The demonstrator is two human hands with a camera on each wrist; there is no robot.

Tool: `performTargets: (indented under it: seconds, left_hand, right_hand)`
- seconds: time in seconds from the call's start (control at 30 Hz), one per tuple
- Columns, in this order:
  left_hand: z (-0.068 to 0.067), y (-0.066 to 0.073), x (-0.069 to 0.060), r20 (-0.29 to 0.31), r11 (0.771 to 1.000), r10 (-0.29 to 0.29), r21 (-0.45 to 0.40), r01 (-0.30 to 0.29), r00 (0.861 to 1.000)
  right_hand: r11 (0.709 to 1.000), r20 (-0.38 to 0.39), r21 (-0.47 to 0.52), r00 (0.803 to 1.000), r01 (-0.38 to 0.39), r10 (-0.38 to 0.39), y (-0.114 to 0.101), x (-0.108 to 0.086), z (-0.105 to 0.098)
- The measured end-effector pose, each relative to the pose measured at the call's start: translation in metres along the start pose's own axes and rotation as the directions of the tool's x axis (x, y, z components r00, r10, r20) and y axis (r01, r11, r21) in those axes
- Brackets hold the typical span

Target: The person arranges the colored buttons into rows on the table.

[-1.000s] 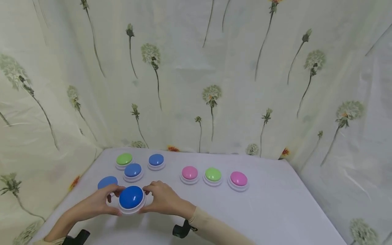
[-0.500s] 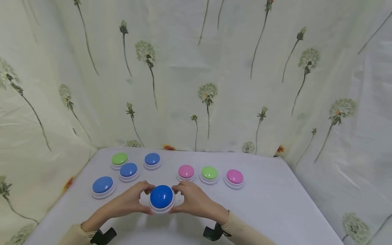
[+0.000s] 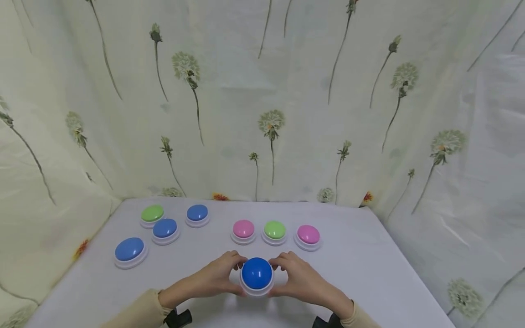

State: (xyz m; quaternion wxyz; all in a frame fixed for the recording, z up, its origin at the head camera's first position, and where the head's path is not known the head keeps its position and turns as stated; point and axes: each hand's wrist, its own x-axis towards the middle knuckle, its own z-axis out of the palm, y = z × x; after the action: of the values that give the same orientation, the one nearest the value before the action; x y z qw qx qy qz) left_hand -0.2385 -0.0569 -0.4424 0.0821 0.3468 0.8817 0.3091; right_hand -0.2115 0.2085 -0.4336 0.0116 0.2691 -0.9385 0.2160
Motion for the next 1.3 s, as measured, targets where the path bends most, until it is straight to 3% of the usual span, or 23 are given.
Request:
performTargets:
  seconds: [0.17, 0.4, 0.7, 0.97, 1.3]
  left_hand:
    - [0.017, 0.013, 0.020, 0.041, 0.999, 0.012, 0.031, -0.014, 0.999]
    - [0.048, 0.033, 0.048, 0.072, 0.987, 0.062, 0.141, -0.072, 0.995]
    - [0.082, 0.052, 0.081, 0.098, 0.976, 0.084, 0.191, -0.101, 0.992]
    - [0.104, 0.060, 0.108, 0.083, 0.956, 0.105, 0.265, -0.124, 0.991]
    - [0.120, 0.067, 0.125, 0.101, 0.958, 0.093, 0.261, -0.117, 0.991]
  right_hand:
    - [0.997, 0.024, 0.025, 0.997, -0.072, 0.072, 0.015, -0.017, -0.012]
    - [0.987, 0.069, 0.048, 0.986, -0.155, 0.151, 0.040, -0.042, -0.025]
    - [0.962, 0.131, 0.110, 0.963, -0.250, 0.235, 0.077, -0.068, -0.023]
    - [0.963, 0.080, 0.127, 0.970, -0.240, 0.231, 0.105, -0.088, -0.020]
    - [0.947, 0.097, 0.112, 0.952, -0.302, 0.292, 0.115, -0.099, -0.017]
